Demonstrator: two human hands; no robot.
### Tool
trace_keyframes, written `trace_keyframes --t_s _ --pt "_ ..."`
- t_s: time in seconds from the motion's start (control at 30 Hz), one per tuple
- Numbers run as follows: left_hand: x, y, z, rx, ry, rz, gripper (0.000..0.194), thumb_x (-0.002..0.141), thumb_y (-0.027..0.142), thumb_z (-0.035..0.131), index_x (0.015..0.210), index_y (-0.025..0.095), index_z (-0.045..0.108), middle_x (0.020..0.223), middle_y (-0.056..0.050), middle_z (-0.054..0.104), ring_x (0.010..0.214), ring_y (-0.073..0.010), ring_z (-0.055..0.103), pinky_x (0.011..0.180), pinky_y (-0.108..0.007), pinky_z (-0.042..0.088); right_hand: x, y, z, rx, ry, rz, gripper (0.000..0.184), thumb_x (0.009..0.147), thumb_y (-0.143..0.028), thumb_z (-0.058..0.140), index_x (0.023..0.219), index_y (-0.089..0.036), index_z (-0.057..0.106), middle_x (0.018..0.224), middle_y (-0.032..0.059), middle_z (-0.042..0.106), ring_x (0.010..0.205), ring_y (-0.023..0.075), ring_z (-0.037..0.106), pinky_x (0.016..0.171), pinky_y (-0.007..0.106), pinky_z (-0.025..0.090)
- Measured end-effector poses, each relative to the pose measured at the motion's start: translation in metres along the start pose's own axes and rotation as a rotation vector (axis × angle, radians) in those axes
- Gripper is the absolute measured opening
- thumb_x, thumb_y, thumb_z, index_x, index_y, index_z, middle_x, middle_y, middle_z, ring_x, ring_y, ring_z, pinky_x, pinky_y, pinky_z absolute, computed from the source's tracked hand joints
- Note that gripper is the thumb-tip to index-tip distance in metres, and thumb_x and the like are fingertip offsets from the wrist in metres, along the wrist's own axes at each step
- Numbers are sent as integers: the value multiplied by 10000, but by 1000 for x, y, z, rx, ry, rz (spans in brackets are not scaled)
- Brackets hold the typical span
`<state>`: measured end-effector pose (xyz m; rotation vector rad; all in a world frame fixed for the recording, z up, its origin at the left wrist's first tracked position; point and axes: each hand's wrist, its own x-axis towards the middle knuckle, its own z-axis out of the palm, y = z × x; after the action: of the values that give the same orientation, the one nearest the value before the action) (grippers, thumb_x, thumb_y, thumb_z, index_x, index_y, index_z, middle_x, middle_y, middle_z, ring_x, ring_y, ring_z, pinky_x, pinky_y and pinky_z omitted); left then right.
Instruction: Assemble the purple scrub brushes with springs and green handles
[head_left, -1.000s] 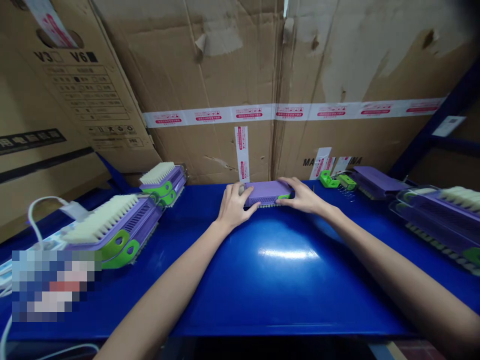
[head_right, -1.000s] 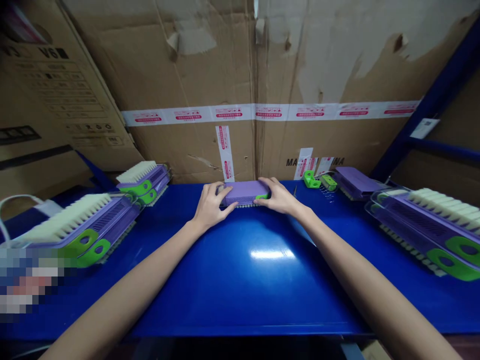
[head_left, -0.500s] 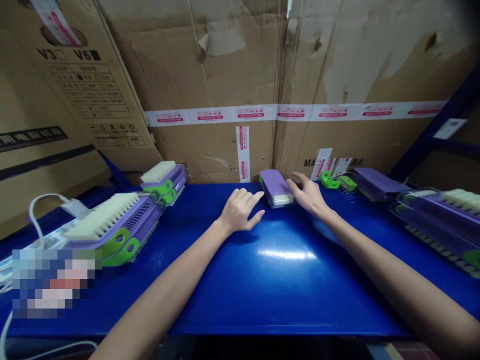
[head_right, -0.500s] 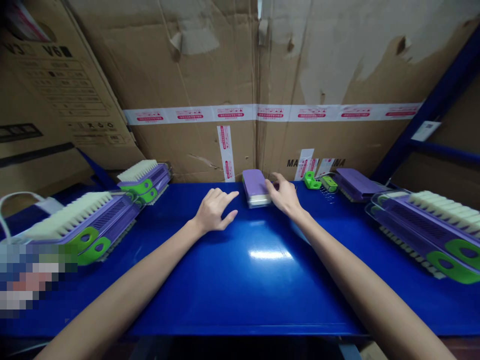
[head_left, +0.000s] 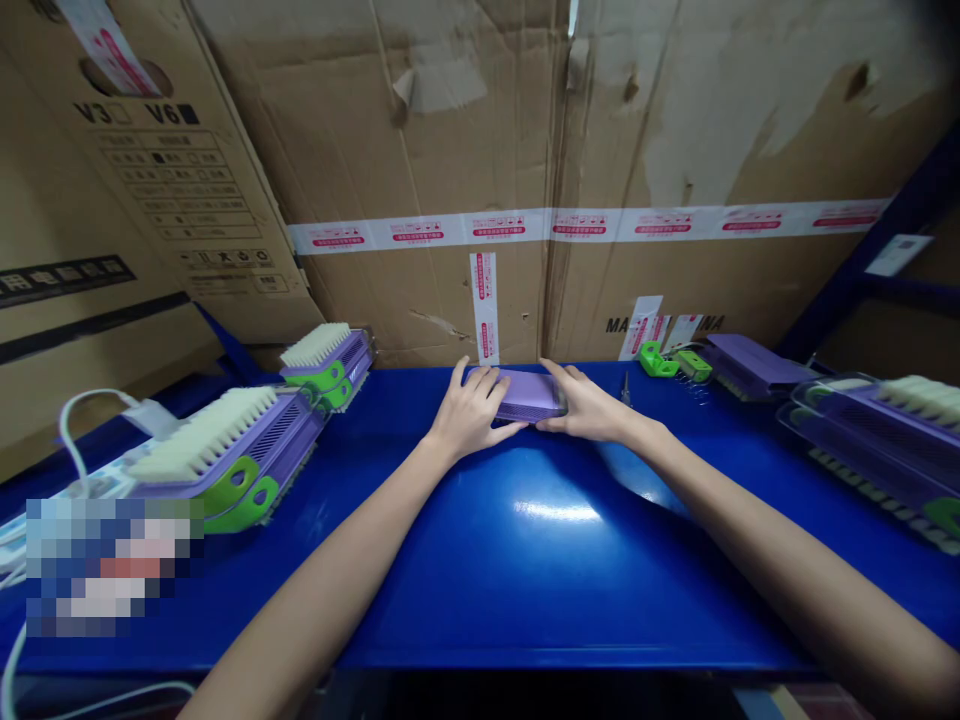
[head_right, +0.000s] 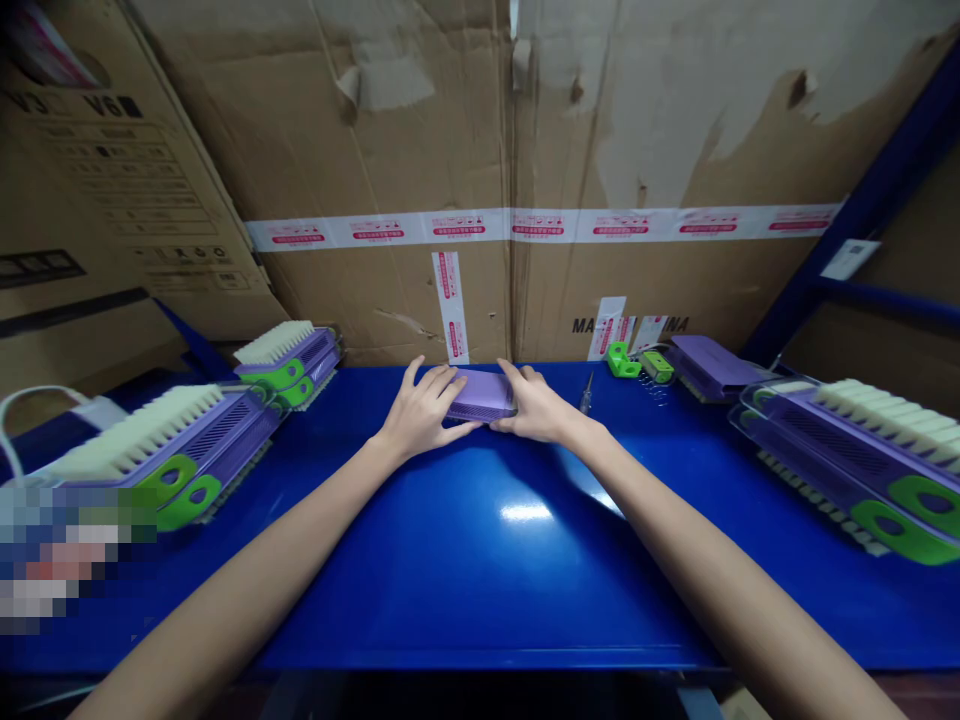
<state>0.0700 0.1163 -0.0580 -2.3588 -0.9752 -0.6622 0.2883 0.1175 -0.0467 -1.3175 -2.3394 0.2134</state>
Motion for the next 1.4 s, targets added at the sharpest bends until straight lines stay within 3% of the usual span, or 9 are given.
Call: trace_keyframes --t_s 0.07,0.17,0.37,0.57,0.67,0.9,1.1,1.27,1.4 --pt "2 0 -1 19 0 19 632 810 610 501 1118 65 586 1248 -244 562 1222 -350 481 1103 -558 213 0 -3 1 -93 9 31 1002 656 -410 748 1472 -153 225 1263 216 474 1166 383 471 938 522 414" --pt "5 1 -4 16 -19 20 730 756 671 537 1127 43 556 1220 -263 559 1174 -362 503 1046 -528 303 -2 -8 3 -174 53 -105 972 680 -347 744 1482 -191 215 1215 186 481 1128 367 480 935 522 420" --pt "4 -11 -4 -80 -55 -103 878 707 719 560 1296 82 423 1082 -173 592 966 -310 556 820 -418 434 -5 -2 -1 -30 104 -255 872 743 -327 691 1470 -210 222 1257 151 437 1172 305 473 985 462 420" --pt "-8 -32 5 -5 -22 -150 908 693 761 528 1304 93 450 1094 -190 561 977 -325 515 834 -444 396 -12 26 -3 94 242 63 714 793 -565 580 1357 -179 373 1231 158 534 1160 294 524 976 456 423" --pt "-10 -30 9 47 -53 -155 921 688 773 515 1305 90 472 1077 -204 551 968 -341 501 823 -463 382 -12 36 5 39 195 229 675 855 -615 433 1315 -121 406 1214 200 573 1167 310 522 985 476 394" --pt "-6 -18 10 66 -37 -100 610 834 617 467 1143 104 585 1067 -209 569 987 -335 511 866 -485 374 -14 36 7 -200 90 240 711 890 -624 295 1409 -138 316 1364 196 484 1339 339 341 1081 650 78" --pt "-1 -12 7 114 4 -62 585 847 613 448 1044 86 605 1149 -232 570 1078 -348 505 973 -508 323 -22 38 -15 -379 216 516 554 921 -462 315 1283 -72 468 1133 290 579 1081 425 544 817 593 433" --pt "13 -4 -2 125 -68 -146 586 808 650 486 1000 109 608 943 -178 621 893 -316 559 804 -448 399 -29 47 -18 -402 65 657 371 846 -251 419 1154 -110 572 992 235 619 881 367 642 697 466 490" --pt "23 -1 -6 154 -111 -187 603 788 674 497 1029 131 599 919 -160 614 880 -312 551 755 -423 394 -26 45 -21 -385 266 520 373 843 -215 388 1119 -169 635 1024 181 607 828 292 644 690 398 494"
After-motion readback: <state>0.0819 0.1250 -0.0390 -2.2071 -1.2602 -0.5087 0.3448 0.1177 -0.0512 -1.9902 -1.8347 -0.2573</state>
